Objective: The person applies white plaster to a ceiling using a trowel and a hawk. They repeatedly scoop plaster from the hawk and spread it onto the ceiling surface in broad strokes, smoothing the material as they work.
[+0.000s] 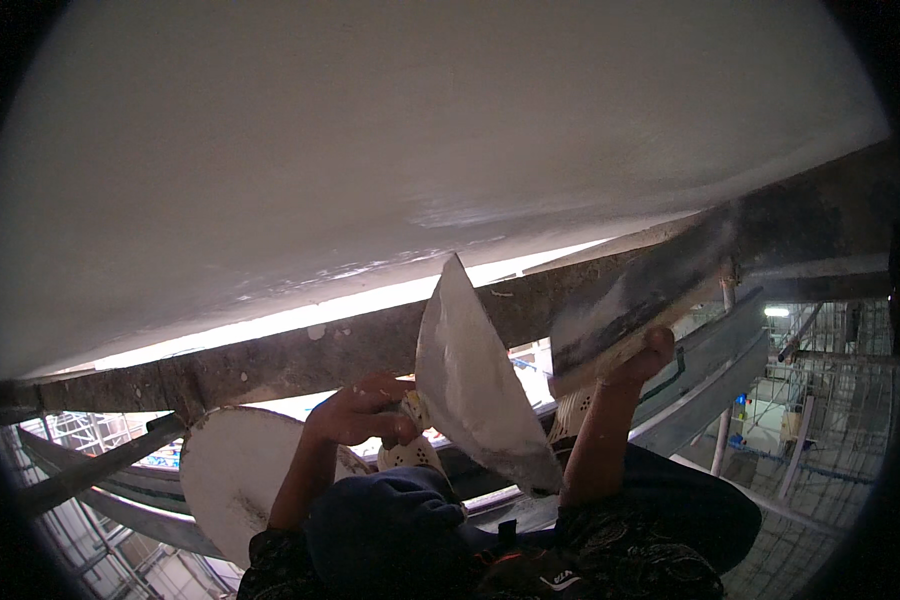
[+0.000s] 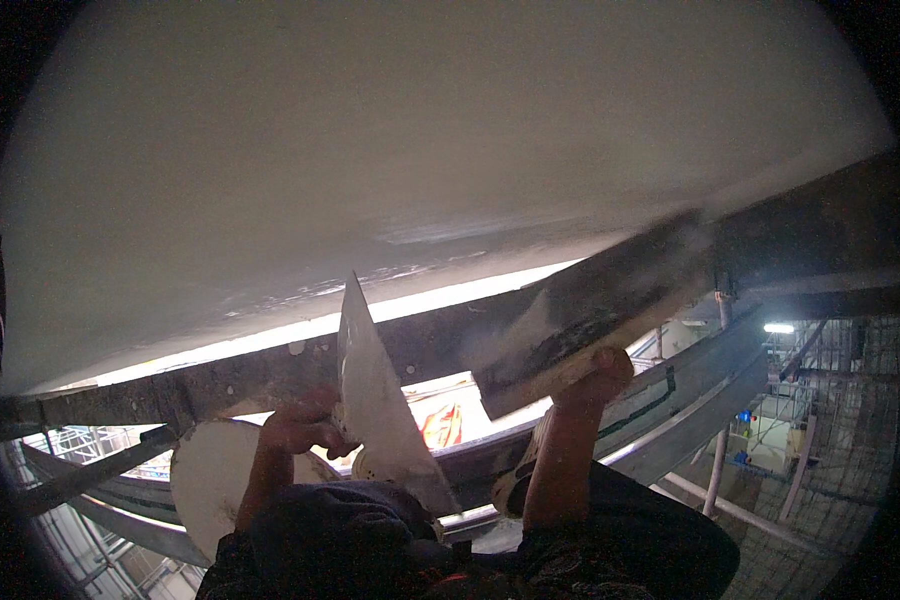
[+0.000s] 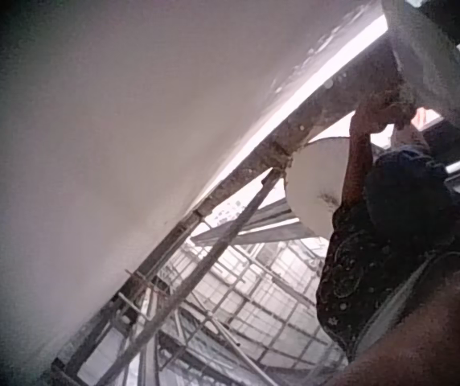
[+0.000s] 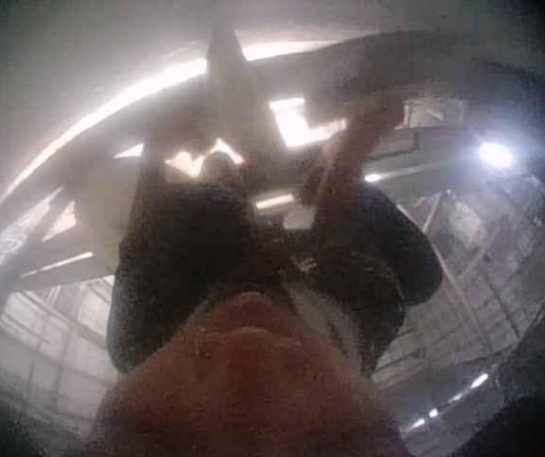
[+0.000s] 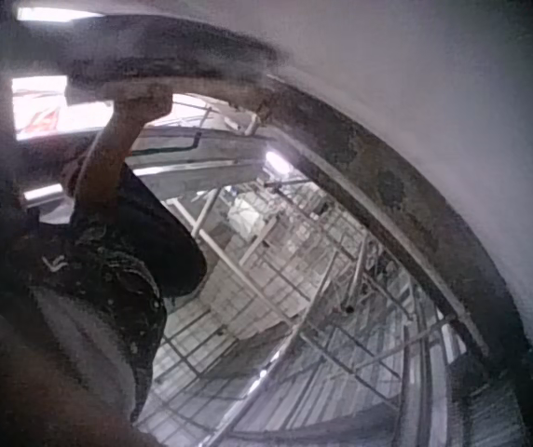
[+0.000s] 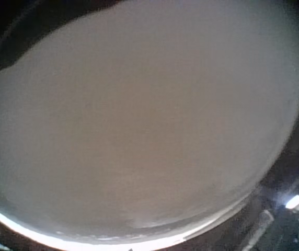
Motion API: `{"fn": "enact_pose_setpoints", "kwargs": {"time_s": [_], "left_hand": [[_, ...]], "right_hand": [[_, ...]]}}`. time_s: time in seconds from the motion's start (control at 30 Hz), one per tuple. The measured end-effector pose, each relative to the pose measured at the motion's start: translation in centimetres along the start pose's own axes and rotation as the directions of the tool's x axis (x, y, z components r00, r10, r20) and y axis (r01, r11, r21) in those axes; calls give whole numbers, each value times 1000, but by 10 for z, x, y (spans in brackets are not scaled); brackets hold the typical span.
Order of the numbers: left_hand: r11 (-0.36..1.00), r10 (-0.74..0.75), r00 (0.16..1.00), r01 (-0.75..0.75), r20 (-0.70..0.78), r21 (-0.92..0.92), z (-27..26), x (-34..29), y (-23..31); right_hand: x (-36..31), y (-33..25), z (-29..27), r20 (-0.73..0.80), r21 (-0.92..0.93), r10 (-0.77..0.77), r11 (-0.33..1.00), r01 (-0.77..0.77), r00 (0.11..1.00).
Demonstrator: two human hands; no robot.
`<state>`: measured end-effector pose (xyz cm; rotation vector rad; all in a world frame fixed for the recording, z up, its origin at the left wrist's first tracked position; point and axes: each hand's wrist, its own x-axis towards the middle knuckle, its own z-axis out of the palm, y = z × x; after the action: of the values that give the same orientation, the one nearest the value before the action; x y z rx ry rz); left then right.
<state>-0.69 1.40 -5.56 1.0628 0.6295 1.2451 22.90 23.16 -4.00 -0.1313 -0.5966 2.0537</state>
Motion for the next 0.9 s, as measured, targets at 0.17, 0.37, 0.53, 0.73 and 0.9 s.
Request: {"fn": "enact_pose_setpoints", "kwargs": {"time_s": [0.17, 0.37, 0.53, 0.73, 0.9], "left_hand": [[994, -108, 972, 99, -210, -50, 9, 3, -2], [986, -166, 955, 169, -248, -9, 14, 30, 10], [974, -210, 914, 225, -348, 3, 27, 32, 15], [980, -196, 931, 194, -309, -37, 23, 33, 9], [982, -184, 914, 187, -362, -26, 27, 26, 14]], "right_hand": [[-8, 14, 34, 7, -232, -295, 929, 288, 956], [-33, 45, 47, 170, -271, -149, 943, 191, 974], [-45, 56, 39, 284, -183, -64, 976, 120, 957], [-50, 58, 31, 299, -197, -69, 971, 133, 952], [-57, 71, 10, 259, -203, -17, 977, 71, 966]]}}
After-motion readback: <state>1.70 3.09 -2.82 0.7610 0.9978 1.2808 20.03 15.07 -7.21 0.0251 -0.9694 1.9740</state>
